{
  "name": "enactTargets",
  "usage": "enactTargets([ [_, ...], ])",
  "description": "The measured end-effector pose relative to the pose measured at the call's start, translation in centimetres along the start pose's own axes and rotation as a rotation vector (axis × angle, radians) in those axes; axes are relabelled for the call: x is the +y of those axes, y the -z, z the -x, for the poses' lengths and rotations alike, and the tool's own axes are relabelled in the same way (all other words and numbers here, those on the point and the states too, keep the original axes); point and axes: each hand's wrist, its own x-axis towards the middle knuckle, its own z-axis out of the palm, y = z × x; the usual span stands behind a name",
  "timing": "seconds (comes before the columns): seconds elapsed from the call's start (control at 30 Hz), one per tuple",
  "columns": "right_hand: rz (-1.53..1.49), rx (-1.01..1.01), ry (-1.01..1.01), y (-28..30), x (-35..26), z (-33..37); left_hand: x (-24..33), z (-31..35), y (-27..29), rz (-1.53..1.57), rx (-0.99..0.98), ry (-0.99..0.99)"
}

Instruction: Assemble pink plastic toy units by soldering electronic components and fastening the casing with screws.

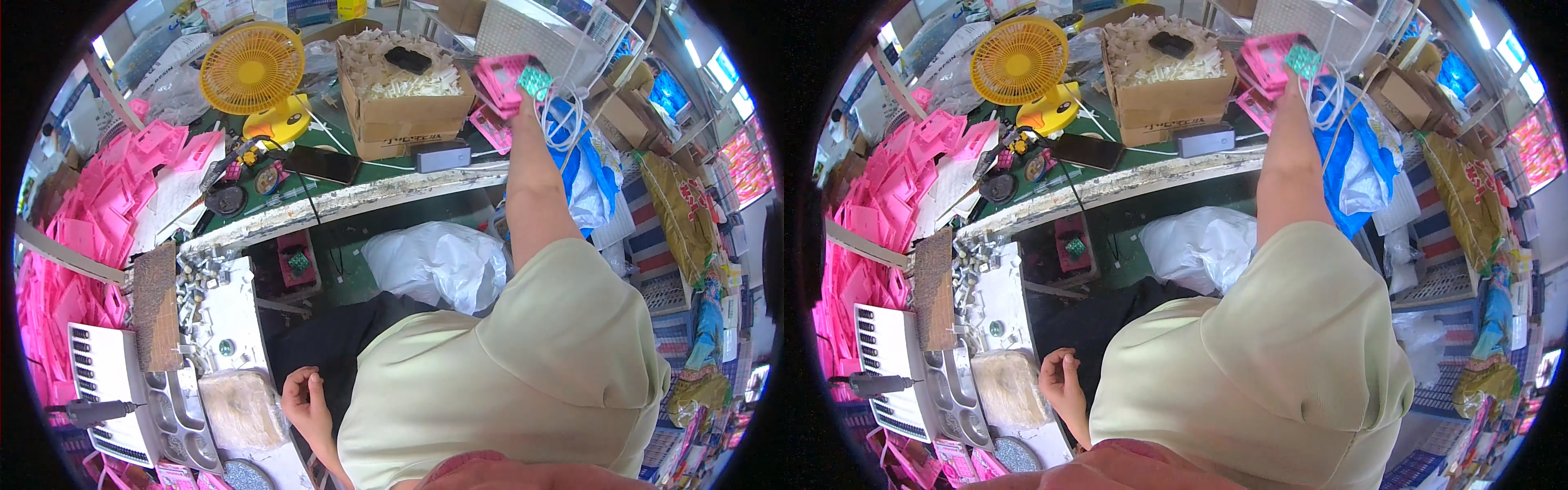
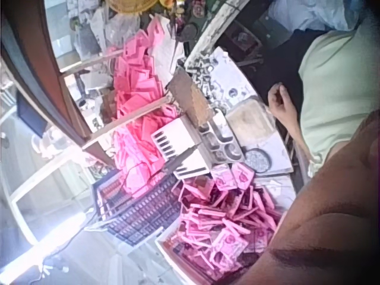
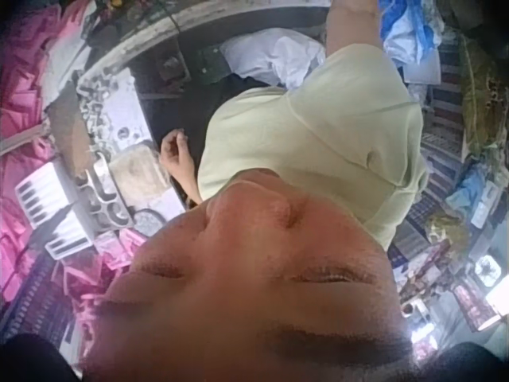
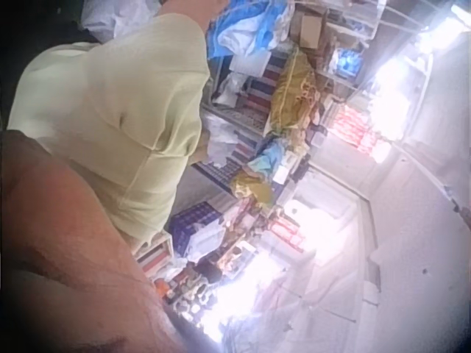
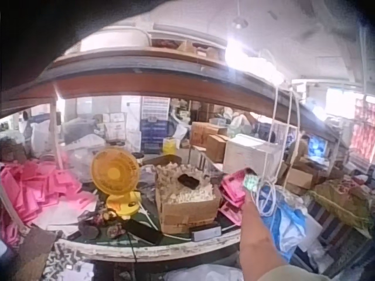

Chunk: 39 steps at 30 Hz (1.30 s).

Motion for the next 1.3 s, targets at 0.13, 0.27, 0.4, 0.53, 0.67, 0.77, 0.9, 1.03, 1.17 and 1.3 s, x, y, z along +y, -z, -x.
enactTargets([
  [0.13,0.146,0.006,0.097,6.9,0.2,-5.0,-0.6,-0.2,-0.1,0.050,-0.015,0.032],
  [0.27,0.293,0.059,0.070,6.0,1.8,-3.6,-0.7,0.1,0.6,0.039,0.008,0.017],
  [0.4,0.294,0.114,0.118,5.2,1.9,-4.0,-0.9,-0.1,0.8,0.039,0.005,0.017],
  [0.53,0.282,0.134,0.143,4.5,2.4,-4.4,-0.9,0.0,0.5,0.081,0.018,0.013],
  [0.67,0.310,0.138,0.109,4.4,2.1,-4.9,-0.7,0.0,0.3,0.046,0.035,0.028],
  [0.77,0.348,0.135,0.047,4.9,2.3,-5.0,-0.9,-0.1,0.4,0.060,0.027,0.026],
  [0.9,0.367,0.131,-0.020,5.4,2.8,-4.6,-1.3,-0.1,0.6,0.052,0.015,0.016],
  [1.03,0.374,0.143,-0.042,5.0,3.0,-4.6,-1.4,-0.4,1.0,0.032,-0.007,0.020],
  [1.17,0.386,0.159,-0.052,4.9,1.9,-4.9,-1.2,-0.7,0.7,0.041,-0.012,0.016],
  [1.3,0.398,0.178,-0.074,5.0,2.1,-5.4,-0.8,-0.7,0.5,0.018,-0.020,-0.008],
])
